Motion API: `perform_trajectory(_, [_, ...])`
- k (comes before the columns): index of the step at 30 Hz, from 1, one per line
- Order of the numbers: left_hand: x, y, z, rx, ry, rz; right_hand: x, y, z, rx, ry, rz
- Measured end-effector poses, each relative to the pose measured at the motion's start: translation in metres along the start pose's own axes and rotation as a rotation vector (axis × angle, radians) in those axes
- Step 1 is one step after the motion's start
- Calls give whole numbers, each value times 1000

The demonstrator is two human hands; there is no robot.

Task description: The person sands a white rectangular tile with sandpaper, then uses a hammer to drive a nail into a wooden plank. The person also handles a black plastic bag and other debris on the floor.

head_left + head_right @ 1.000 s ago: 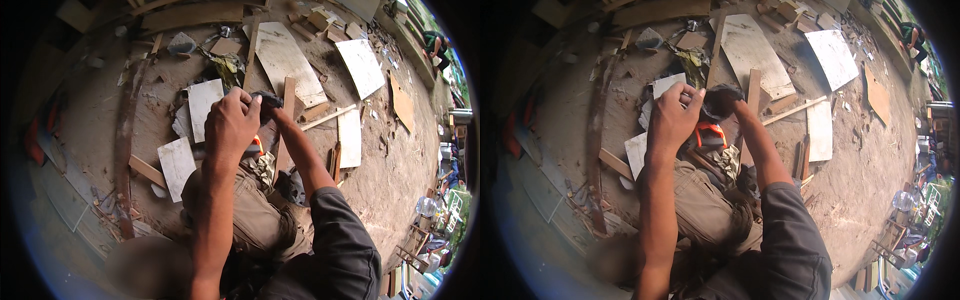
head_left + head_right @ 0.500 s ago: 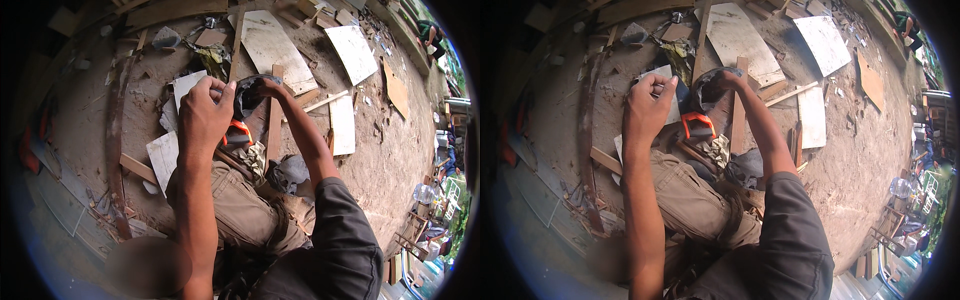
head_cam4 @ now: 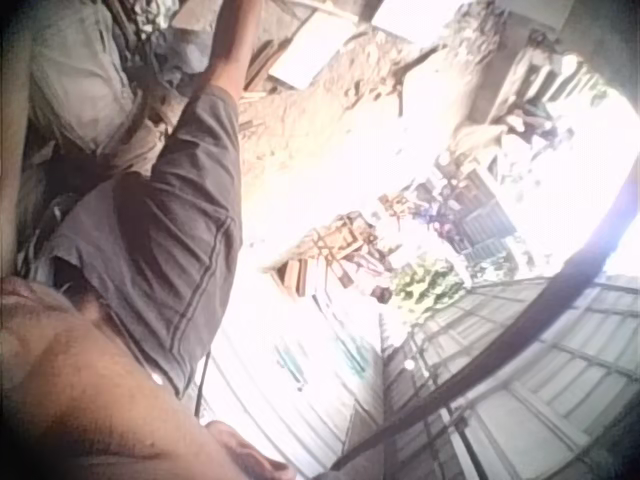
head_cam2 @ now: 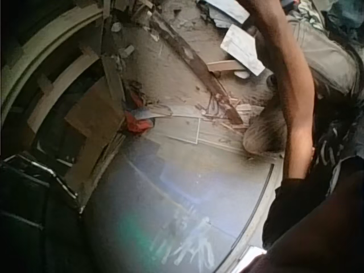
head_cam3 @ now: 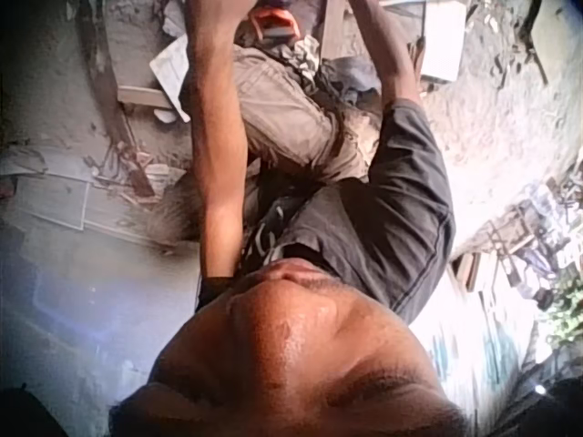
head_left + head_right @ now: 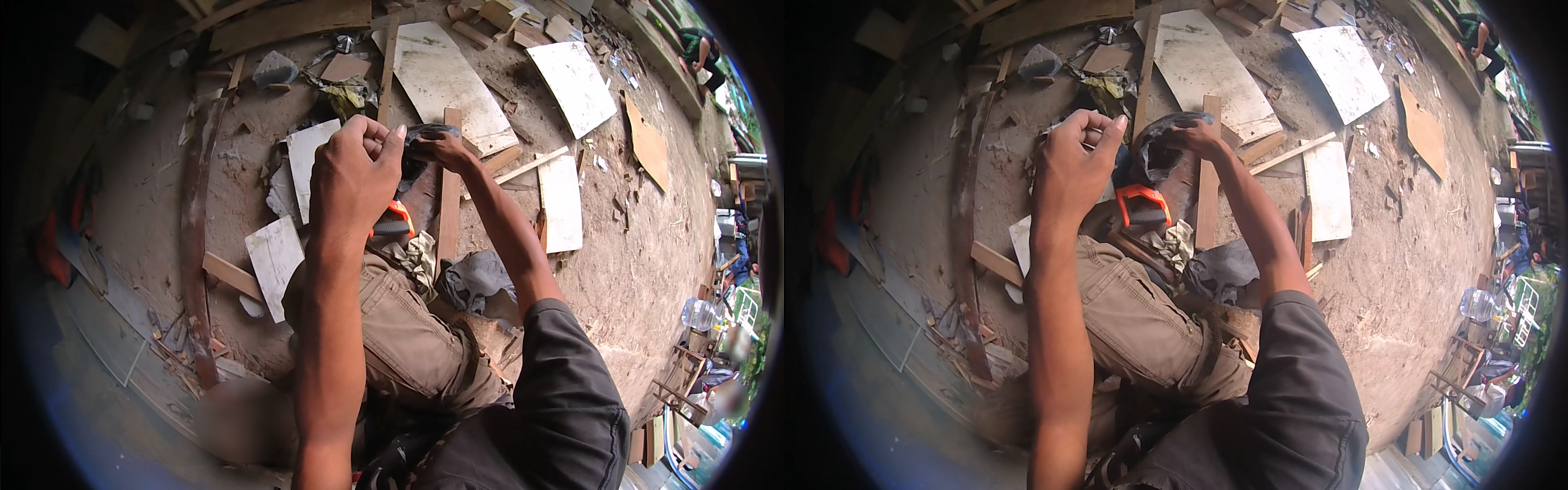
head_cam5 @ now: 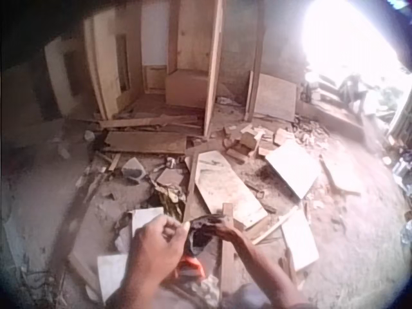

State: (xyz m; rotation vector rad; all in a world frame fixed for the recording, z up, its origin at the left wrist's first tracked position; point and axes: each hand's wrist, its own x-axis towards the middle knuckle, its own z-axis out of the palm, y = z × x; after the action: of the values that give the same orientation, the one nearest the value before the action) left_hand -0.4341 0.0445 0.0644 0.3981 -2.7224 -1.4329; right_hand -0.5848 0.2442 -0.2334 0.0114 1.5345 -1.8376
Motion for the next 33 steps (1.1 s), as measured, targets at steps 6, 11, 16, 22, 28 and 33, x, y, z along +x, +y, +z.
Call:
perform_trajectory(6, [-4,2,-4,-21,30,-13,-15,-10,8,-16,88,42])
perform_trajectory(11, [-6,1,-9,4,43,-33,-6,-5,13,135,27,12])
perform_trajectory(16, [-4,3,0,-28,31,25,21,34,-41,-30,159,-70])
perform_trajectory(22, [1,-16,1,22,38,-1,-14,9,-11,-599,197,-256])
perform_trajectory(28, [-11,-10,7,40,-100,124,-197,-78,43,-487,206,-185])
perform_trajectory(33, [-20,-22,24,243,-261,362,-298,-29,-2,-312,439,-80])
